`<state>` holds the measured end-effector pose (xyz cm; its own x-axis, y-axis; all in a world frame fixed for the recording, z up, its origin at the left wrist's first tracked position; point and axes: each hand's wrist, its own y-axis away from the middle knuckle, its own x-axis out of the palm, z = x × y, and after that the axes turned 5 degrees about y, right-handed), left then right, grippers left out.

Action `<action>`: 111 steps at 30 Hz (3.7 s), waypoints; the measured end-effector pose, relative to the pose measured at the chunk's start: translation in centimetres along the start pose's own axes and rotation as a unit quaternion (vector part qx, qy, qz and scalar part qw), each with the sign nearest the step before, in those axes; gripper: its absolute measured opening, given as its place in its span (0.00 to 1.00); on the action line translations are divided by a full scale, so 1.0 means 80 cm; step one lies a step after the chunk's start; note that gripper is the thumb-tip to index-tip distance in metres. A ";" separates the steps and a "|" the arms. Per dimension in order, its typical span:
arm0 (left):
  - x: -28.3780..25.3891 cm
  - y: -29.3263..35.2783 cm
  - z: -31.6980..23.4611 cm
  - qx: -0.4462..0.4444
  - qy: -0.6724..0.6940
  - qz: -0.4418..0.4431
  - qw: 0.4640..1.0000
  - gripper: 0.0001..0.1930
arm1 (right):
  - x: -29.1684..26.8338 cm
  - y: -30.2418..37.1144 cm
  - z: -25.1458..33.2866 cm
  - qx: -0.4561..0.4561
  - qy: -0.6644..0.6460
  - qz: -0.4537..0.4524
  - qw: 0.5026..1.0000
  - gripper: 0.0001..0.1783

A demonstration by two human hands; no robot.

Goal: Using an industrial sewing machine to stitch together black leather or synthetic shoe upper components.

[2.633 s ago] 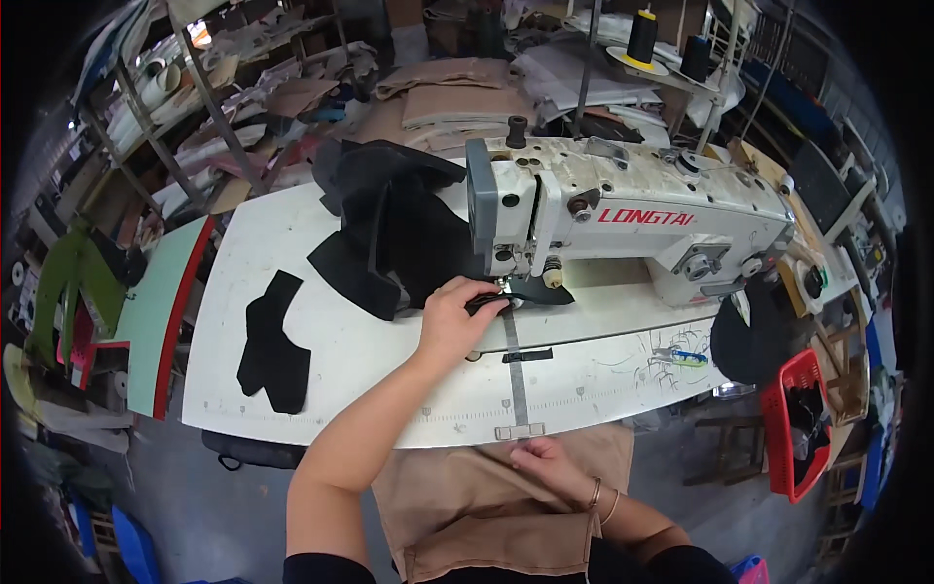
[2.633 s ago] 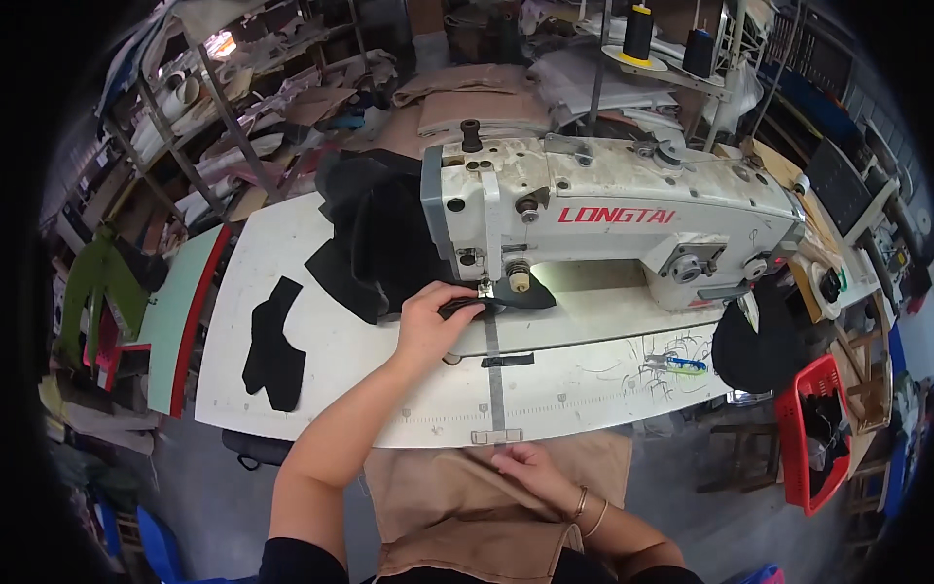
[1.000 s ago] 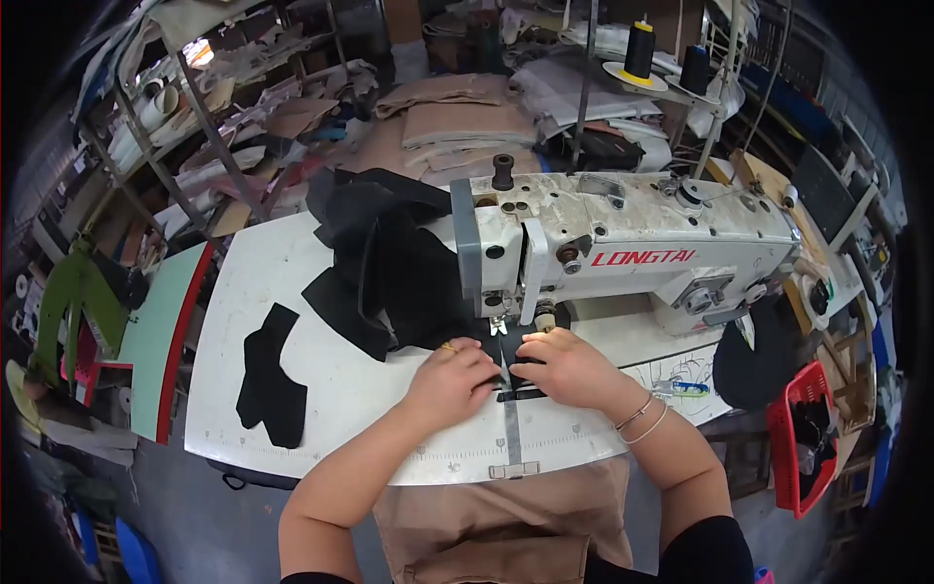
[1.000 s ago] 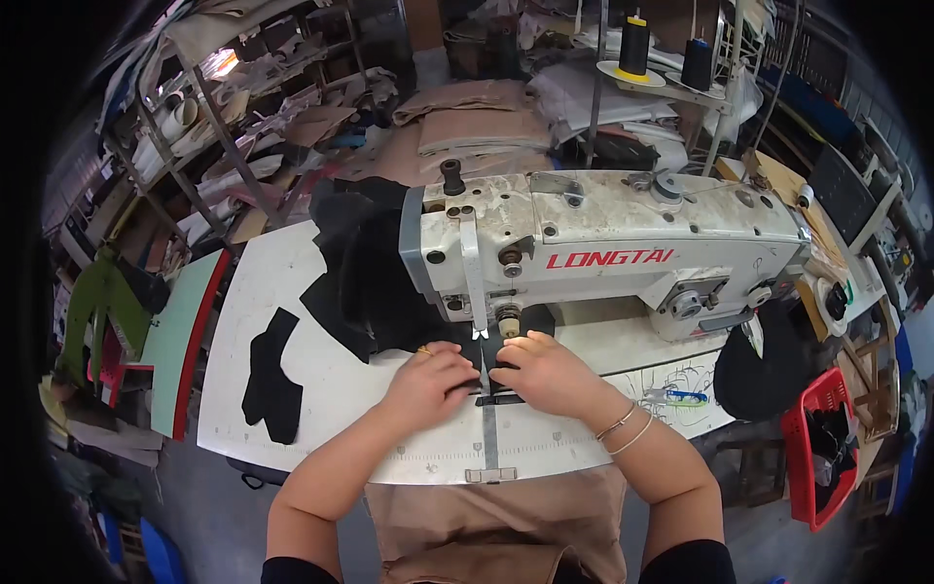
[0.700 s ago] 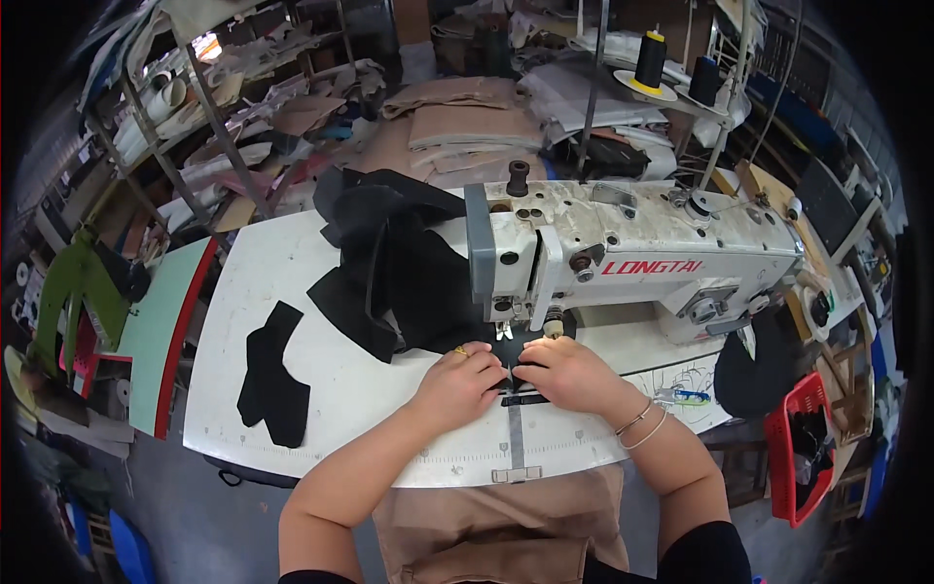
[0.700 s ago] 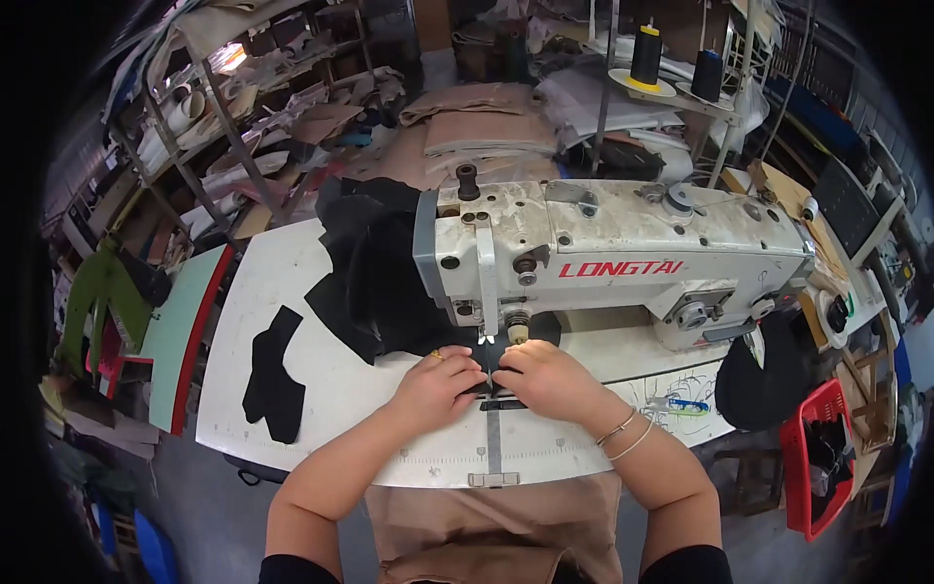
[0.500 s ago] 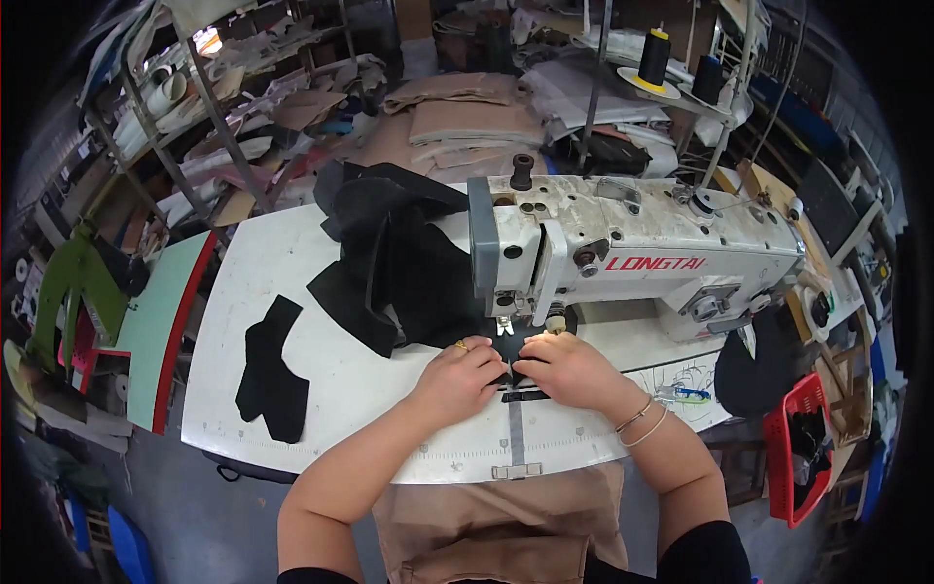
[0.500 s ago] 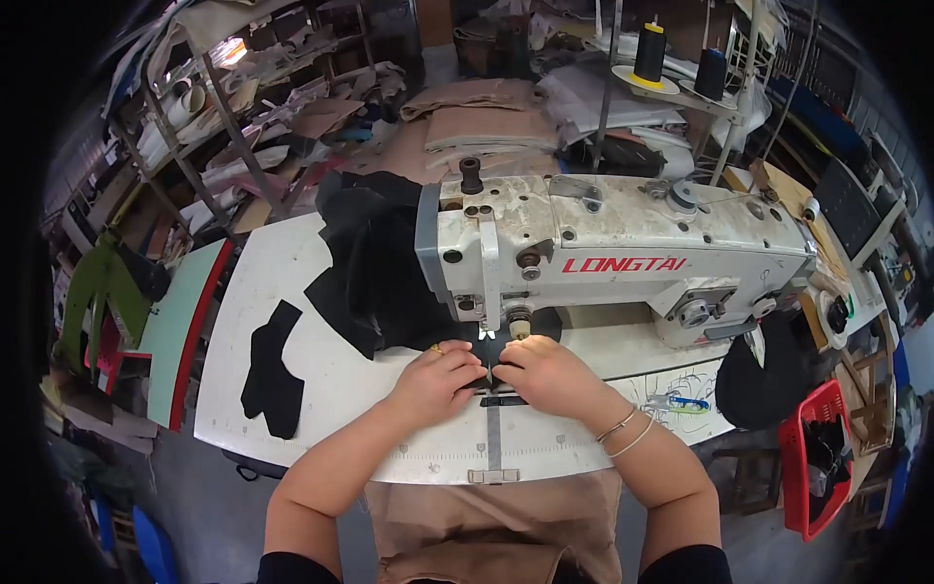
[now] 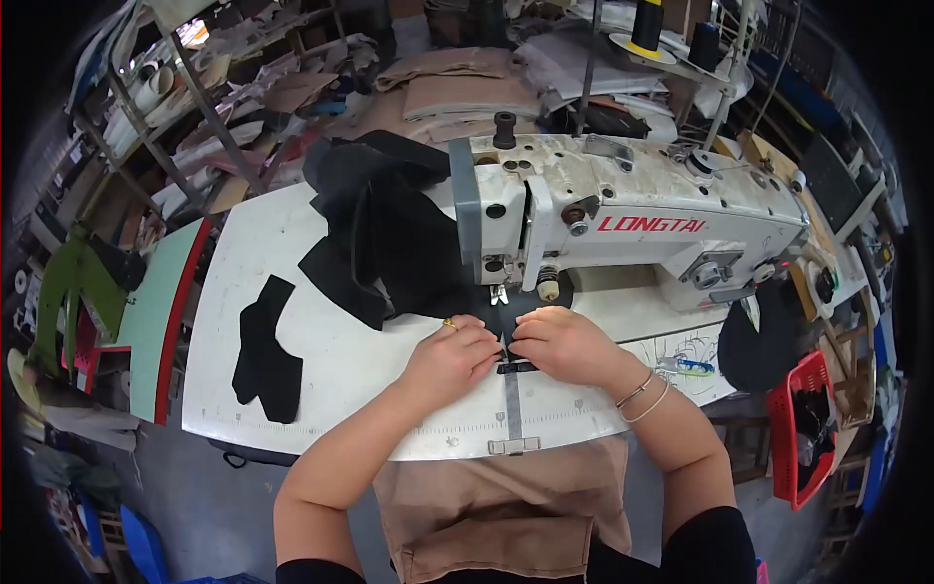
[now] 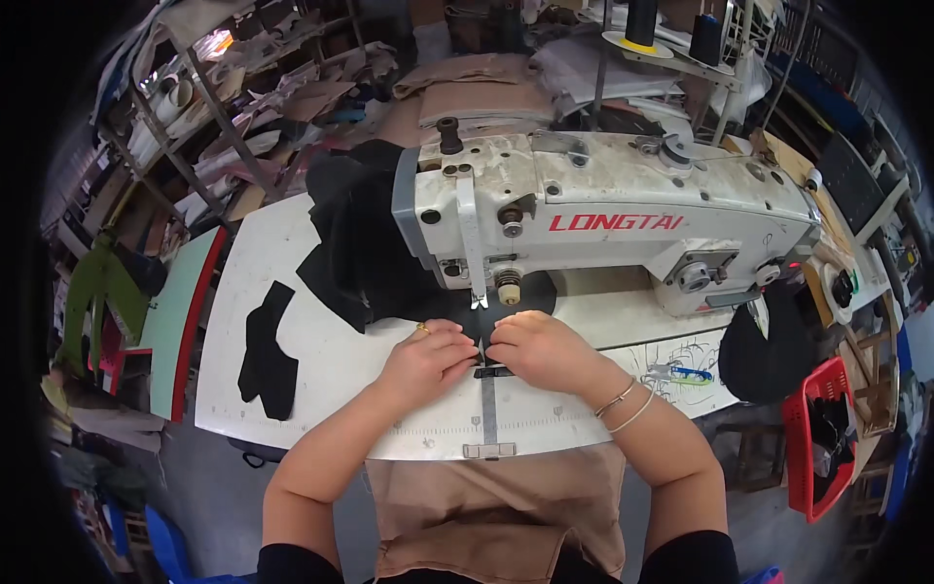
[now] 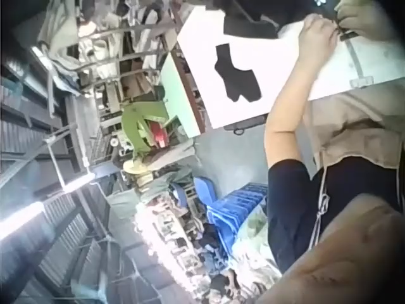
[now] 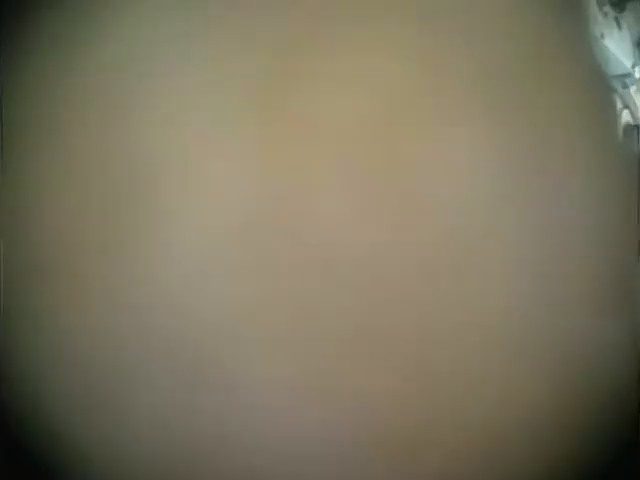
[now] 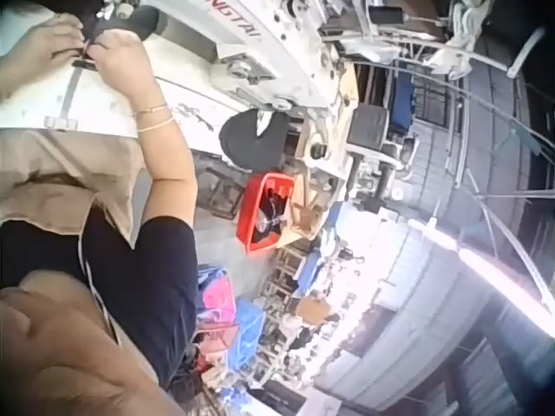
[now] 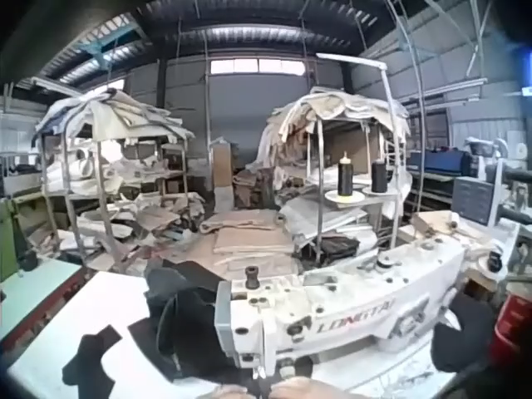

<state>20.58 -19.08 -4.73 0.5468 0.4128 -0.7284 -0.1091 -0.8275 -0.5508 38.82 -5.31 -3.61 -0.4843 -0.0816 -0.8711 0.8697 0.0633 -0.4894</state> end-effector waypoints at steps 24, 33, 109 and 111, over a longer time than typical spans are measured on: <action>-0.001 0.004 0.003 0.002 0.023 -0.007 1.000 0.08 | 0.000 0.002 0.002 0.001 -0.007 -0.012 1.000 0.08; -0.003 0.000 0.002 0.049 -0.064 0.037 0.996 0.09 | 0.004 -0.001 -0.002 0.000 0.013 -0.010 1.000 0.09; 0.009 -0.022 0.081 0.025 0.000 0.036 0.999 0.11 | -0.112 0.210 -0.043 0.463 0.295 -0.159 0.820 0.26; 0.009 -0.022 0.079 0.018 0.002 0.036 0.999 0.11 | -0.112 0.209 -0.043 0.463 0.294 -0.165 0.820 0.26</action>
<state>15.90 -14.94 -6.84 0.5401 0.3514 -0.7647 -0.1777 -0.8405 -0.5118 57.39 -0.13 -4.16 -0.4338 0.5685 -0.6990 0.2491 -0.6699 -0.6994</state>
